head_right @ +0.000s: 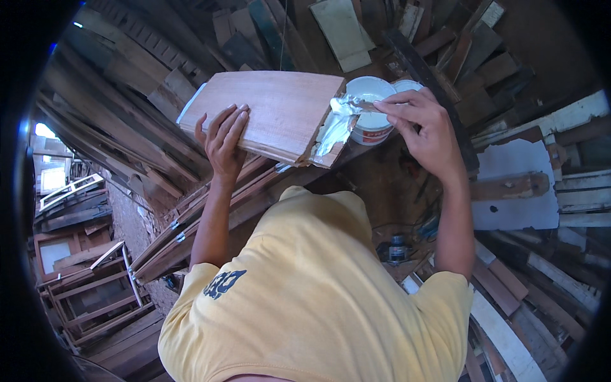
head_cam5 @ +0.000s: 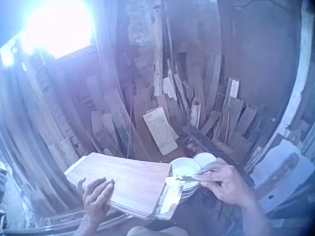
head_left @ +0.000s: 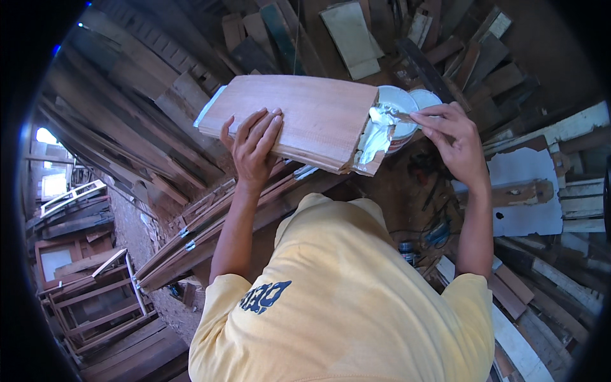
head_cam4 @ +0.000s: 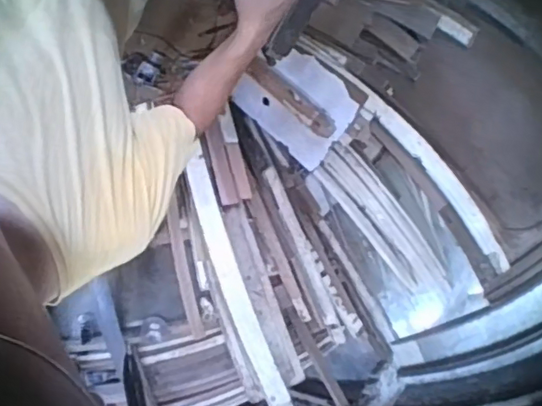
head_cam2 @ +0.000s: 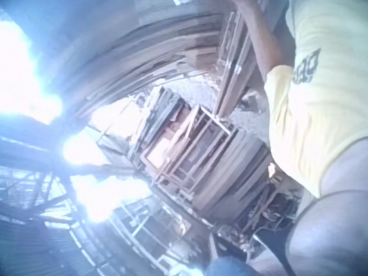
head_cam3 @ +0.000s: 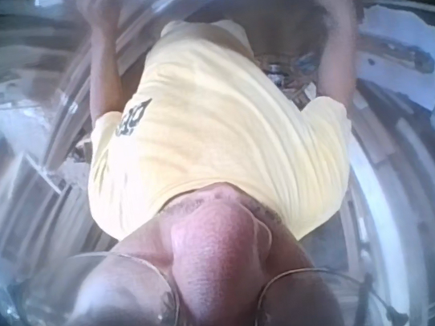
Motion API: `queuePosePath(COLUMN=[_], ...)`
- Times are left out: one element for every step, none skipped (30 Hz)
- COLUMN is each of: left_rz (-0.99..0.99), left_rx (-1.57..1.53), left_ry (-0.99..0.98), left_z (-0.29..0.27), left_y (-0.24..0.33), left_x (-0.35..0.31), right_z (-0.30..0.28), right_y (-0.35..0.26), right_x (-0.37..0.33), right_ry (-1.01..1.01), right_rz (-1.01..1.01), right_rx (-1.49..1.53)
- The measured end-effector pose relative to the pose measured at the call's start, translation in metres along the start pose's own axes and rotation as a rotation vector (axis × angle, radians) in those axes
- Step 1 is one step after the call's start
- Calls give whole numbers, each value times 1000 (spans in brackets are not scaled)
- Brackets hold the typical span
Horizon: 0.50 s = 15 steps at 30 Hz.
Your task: The person applies adhesive from a container onto the ends and joints of wooden boards and frames using a wooden stick.
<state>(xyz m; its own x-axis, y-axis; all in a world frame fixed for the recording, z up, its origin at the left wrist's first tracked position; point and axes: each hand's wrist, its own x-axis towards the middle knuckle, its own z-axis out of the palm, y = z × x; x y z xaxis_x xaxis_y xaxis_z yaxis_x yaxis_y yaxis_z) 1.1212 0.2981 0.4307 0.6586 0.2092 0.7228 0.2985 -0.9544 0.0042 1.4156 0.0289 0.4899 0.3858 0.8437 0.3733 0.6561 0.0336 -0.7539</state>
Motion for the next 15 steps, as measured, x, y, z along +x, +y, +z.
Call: queuePosePath(left_rz=[5,11,9,16,23,25,36,47,45,47,48,43,48,53,50], left_rx=[-1,-2,-3,14,32,29,31,33,34,38,42,46,62,79,83], left_ry=[21,41,40,52,64,62,73,83,81,92,102,104,94,84,85], left_z=[-1,-2,-3,-4,-4,-4,-3,-2,-1,-3,-4,-5,-4,-4,-3], left_y=[2,4,5,5,5,4,3,2,2,3,3,3,2,1,0], left_x=[4,5,5,5,6,6,5,4,5,7,8,7,9,9,10], right_z=[-1,-1,-3,-5,-7,-8,-9,-10,-10,-9,-8,-6,-4,-2,0], right_y=[-3,-6,-11,-16,-19,-21,-21,-22,-24,-28,-33,-37,-40,-44,-49], right_x=[-3,-4,-4,-1,0,-1,-1,-1,-2,-3,-4,-6,-7,-8,-9], right_ry=[65,130,127,162,197,197,197,196,193,164,134,130,101,72,69], right_rz=[-110,-221,-219,-231,-242,-238,-202,-166,-166,-172,-177,-183,-173,-164,-168], right_rx=[-163,-325,-325,-426,-526,-527,-502,-476,-474,-442,-410,-409,-422,-434,-433])
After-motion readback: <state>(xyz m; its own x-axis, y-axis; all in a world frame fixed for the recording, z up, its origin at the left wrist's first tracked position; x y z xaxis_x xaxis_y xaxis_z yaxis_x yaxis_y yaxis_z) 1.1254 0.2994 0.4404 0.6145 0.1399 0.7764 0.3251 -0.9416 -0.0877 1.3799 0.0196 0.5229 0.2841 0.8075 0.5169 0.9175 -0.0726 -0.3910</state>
